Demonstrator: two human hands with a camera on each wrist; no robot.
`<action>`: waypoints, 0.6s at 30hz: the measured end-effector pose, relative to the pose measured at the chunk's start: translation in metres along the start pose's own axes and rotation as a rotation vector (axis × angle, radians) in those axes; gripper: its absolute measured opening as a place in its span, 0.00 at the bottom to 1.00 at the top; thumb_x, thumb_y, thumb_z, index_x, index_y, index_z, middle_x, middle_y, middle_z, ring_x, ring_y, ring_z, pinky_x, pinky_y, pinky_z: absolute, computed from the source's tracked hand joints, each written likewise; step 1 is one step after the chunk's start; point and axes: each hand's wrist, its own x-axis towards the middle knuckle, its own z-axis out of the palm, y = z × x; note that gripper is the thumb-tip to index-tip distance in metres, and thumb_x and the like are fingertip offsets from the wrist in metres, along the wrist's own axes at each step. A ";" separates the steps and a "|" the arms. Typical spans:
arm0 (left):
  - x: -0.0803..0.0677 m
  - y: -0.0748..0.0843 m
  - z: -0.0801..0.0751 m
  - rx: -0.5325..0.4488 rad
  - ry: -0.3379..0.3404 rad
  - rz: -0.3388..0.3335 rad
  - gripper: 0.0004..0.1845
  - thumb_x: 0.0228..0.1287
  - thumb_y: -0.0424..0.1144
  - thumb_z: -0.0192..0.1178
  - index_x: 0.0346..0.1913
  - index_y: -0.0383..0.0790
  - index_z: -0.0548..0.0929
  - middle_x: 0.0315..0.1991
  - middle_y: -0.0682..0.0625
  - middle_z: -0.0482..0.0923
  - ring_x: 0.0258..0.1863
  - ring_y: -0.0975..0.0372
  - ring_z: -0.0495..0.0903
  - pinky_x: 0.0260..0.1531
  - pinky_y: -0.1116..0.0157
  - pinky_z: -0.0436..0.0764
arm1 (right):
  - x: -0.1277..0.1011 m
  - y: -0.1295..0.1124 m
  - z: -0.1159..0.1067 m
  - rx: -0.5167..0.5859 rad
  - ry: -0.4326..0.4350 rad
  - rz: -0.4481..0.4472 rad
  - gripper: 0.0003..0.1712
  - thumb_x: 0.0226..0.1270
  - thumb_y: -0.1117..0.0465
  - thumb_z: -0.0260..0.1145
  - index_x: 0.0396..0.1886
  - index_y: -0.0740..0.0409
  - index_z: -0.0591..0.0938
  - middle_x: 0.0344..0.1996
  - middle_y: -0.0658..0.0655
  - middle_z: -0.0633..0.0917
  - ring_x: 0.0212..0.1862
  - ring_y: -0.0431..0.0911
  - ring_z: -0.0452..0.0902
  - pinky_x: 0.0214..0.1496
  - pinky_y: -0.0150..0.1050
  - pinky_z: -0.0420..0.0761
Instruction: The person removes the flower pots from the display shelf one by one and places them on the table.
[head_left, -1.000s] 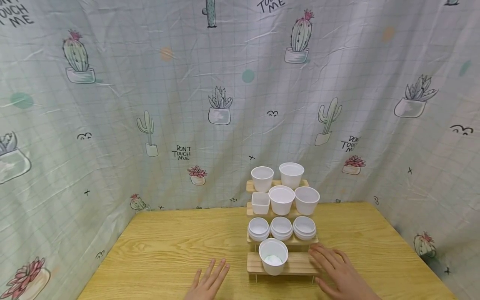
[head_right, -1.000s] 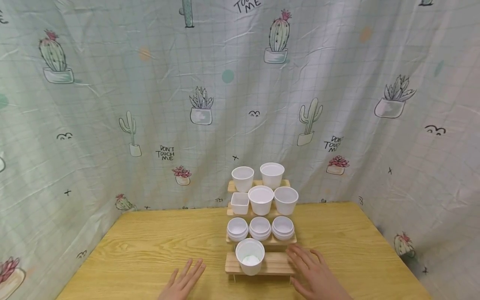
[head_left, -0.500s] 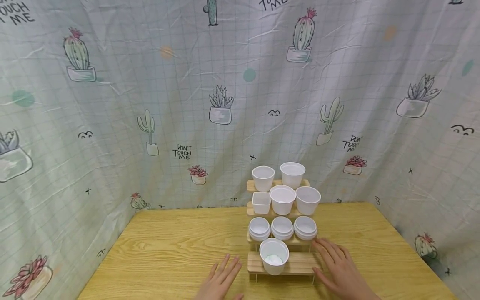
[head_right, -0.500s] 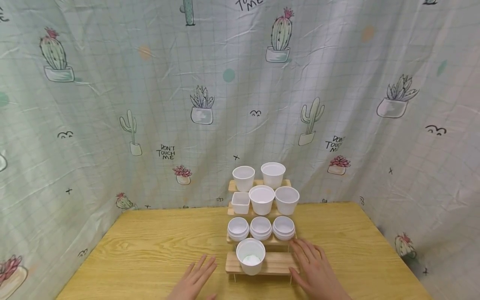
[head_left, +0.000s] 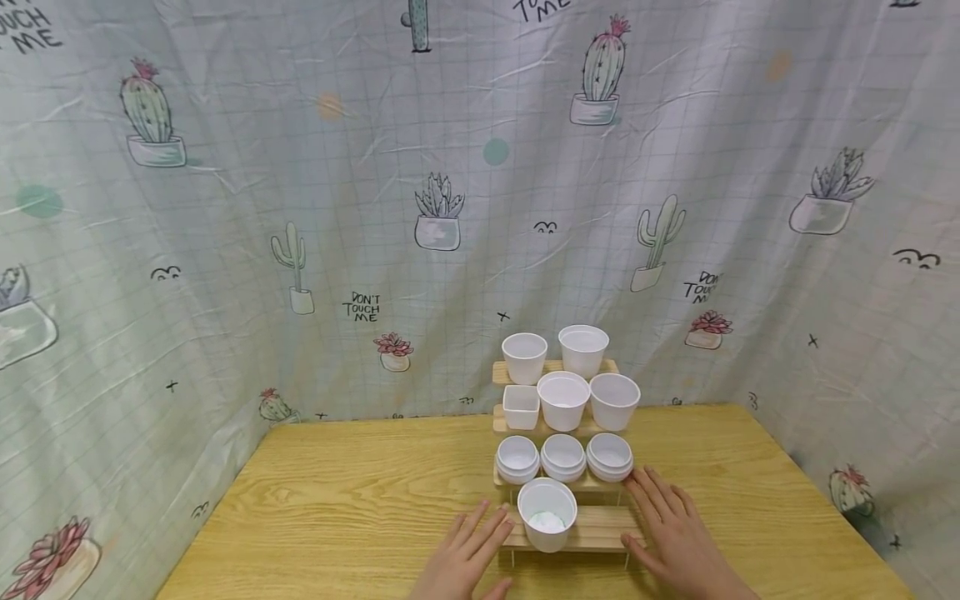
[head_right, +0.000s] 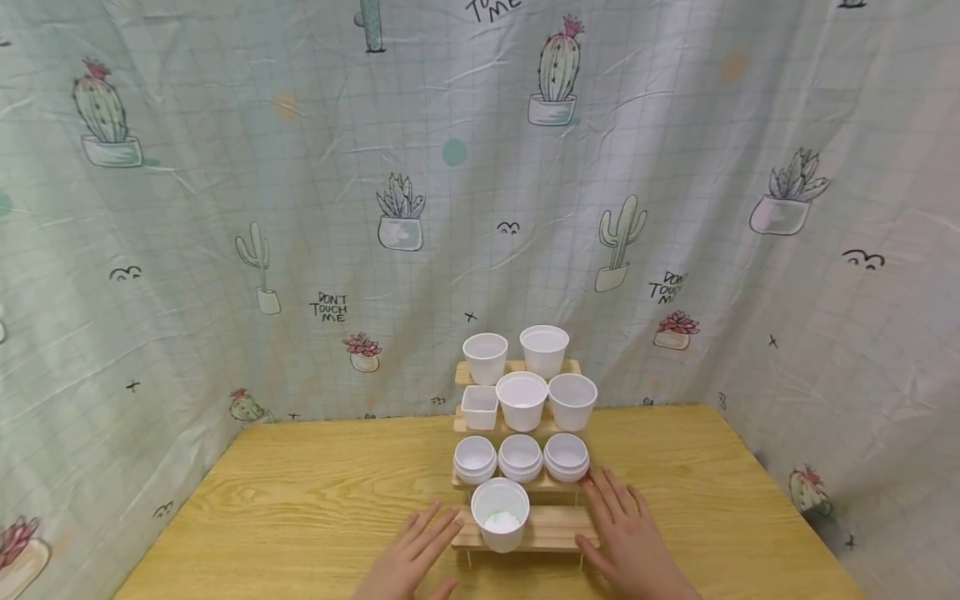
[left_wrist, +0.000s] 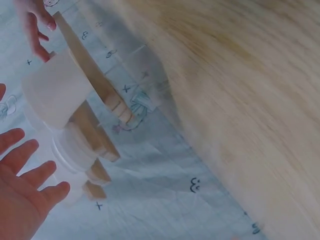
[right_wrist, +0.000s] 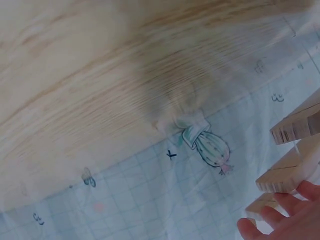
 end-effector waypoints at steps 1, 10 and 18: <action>0.002 0.001 0.000 -0.005 -0.002 0.001 0.29 0.64 0.59 0.39 0.59 0.43 0.70 0.59 0.51 0.70 0.62 0.55 0.64 0.50 0.57 0.73 | 0.000 0.000 0.000 -0.002 -0.009 0.005 0.42 0.52 0.37 0.58 0.60 0.60 0.67 0.59 0.61 0.70 0.67 0.48 0.52 0.51 0.50 0.61; 0.019 0.010 0.005 -0.020 -0.068 -0.020 0.37 0.45 0.56 0.64 0.59 0.44 0.70 0.61 0.51 0.68 0.60 0.52 0.67 0.49 0.55 0.73 | -0.004 -0.001 0.000 -0.014 -0.086 0.059 0.45 0.53 0.37 0.58 0.66 0.56 0.60 0.64 0.57 0.64 0.70 0.45 0.44 0.50 0.52 0.65; 0.027 0.014 0.016 0.030 -0.056 0.017 0.34 0.45 0.58 0.63 0.56 0.46 0.72 0.59 0.53 0.70 0.61 0.53 0.67 0.53 0.57 0.70 | -0.007 -0.001 0.003 -0.042 -0.114 0.082 0.45 0.54 0.36 0.57 0.67 0.52 0.57 0.66 0.54 0.61 0.70 0.45 0.43 0.50 0.55 0.64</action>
